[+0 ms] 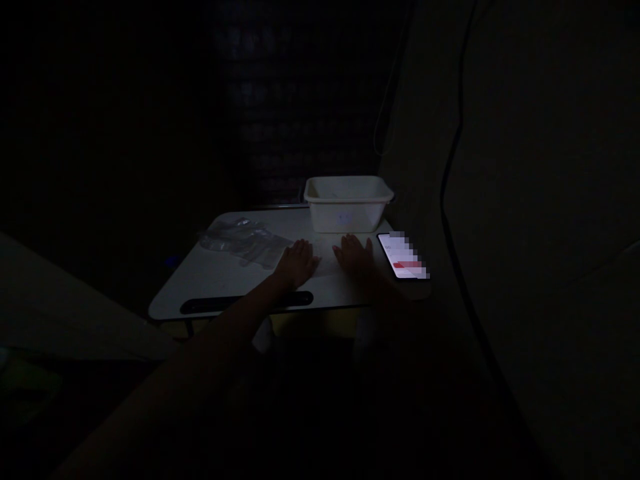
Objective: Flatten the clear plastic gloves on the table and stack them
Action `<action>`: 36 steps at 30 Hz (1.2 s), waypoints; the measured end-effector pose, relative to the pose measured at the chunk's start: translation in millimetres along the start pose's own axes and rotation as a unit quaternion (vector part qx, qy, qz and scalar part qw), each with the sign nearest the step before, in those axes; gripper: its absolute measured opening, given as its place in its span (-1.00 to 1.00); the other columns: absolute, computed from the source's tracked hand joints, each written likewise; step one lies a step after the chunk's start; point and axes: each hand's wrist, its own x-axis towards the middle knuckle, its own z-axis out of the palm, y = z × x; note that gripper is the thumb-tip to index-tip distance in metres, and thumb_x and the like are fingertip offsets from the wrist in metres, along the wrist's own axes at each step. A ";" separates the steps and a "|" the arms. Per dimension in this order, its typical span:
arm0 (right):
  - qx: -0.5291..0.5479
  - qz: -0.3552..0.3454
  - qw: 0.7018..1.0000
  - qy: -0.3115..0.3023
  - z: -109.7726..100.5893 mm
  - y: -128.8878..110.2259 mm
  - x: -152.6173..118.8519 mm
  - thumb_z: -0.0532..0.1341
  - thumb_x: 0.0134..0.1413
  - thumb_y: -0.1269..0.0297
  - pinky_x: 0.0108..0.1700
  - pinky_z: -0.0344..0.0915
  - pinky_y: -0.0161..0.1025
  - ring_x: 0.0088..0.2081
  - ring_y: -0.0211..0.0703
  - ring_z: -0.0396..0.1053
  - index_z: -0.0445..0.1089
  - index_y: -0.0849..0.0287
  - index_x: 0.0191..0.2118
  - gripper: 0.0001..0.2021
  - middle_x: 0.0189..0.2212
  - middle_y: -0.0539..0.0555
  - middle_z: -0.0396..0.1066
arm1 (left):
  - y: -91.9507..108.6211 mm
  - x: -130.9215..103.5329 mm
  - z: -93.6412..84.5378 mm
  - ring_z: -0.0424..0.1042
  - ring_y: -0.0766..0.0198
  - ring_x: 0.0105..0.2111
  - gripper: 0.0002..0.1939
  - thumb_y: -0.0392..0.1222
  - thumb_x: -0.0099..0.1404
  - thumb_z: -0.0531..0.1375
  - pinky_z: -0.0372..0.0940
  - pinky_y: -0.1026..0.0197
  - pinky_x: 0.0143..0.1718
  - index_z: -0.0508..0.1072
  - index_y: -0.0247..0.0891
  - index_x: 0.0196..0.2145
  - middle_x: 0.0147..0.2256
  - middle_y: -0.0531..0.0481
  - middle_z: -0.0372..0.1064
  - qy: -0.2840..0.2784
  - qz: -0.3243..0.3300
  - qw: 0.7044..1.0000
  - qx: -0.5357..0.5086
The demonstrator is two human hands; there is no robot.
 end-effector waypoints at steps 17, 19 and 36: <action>0.001 -0.080 0.993 -0.084 1.8 -28.8 4.8 -0.28 0.11 0.17 0.02 -0.12 0.12 0.11 -0.11 -0.08 0.04 0.23 0.06 -0.54 0.10 0.16 -0.03 | 4.9 2.5 -1.1 -0.26 0.14 0.12 -0.42 -0.06 0.23 -0.32 -0.22 0.01 0.05 -0.11 -0.50 0.10 0.13 -0.23 -0.24 -0.048 -0.009 0.999 -0.004; 0.002 -0.068 0.995 -0.079 4.1 -25.4 4.9 -0.27 0.10 0.15 0.01 -0.12 0.14 0.10 -0.10 -0.07 0.03 0.25 0.06 -0.53 0.09 0.18 -0.02 | 4.2 1.7 -1.3 -0.26 0.13 0.12 -0.40 -0.02 0.22 -0.32 -0.22 0.00 0.05 -0.11 -0.50 0.10 0.13 -0.24 -0.24 -0.048 -0.014 0.999 0.001; -0.003 -0.014 1.000 -0.024 -2.7 -9.7 2.2 -0.26 0.11 0.19 0.01 -0.17 0.19 0.07 -0.05 -0.01 0.12 0.22 0.02 -0.55 0.05 0.20 0.07 | 2.1 -2.0 -1.4 -0.17 0.15 0.10 -0.45 -0.06 0.24 -0.33 -0.20 0.03 0.05 0.00 -0.43 0.07 0.10 -0.20 -0.08 0.034 -0.017 0.999 0.025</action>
